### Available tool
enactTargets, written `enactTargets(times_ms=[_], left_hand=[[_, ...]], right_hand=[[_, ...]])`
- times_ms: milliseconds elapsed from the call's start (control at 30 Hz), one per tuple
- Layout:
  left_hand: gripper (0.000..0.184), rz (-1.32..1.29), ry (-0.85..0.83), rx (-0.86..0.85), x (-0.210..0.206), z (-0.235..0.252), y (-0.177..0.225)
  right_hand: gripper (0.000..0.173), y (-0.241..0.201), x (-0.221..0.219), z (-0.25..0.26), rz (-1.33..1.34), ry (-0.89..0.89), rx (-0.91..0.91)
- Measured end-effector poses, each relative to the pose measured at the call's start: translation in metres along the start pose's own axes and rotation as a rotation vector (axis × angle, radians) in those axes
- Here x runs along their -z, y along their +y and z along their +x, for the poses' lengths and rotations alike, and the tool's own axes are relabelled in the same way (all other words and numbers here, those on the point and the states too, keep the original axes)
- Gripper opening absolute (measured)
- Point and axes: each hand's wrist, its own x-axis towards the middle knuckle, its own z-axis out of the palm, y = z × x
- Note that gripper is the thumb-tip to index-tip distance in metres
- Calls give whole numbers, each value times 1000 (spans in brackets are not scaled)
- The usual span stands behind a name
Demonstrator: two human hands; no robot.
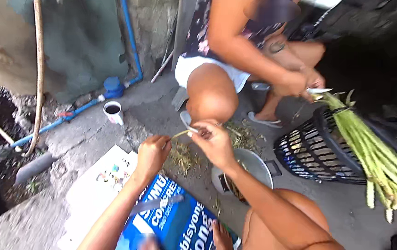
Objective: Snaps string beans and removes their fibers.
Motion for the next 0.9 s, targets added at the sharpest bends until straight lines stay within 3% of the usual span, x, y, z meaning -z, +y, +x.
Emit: enactTargets(times_ms=[133, 267, 367, 500, 767, 900], left_hand=[[11, 124, -2, -43, 1, -5, -6], [10, 158, -50, -72, -1, -5, 1], [10, 159, -72, -109, -3, -4, 8], [11, 166, -117, -137, -3, -5, 13], [10, 143, -116, -167, -7, -4, 18], [12, 74, -68, -190, -4, -3, 17]], right_hand=[[16, 6, -9, -8, -186, 46, 354], [15, 12, -21, -14, -411, -128, 558], [18, 17, -25, -13, -538, -212, 551], [11, 27, -22, -8, -591, -272, 565], [13, 28, -17, -4, -456, -369, 475], [14, 28, -9, 1, -240, -396, 314]])
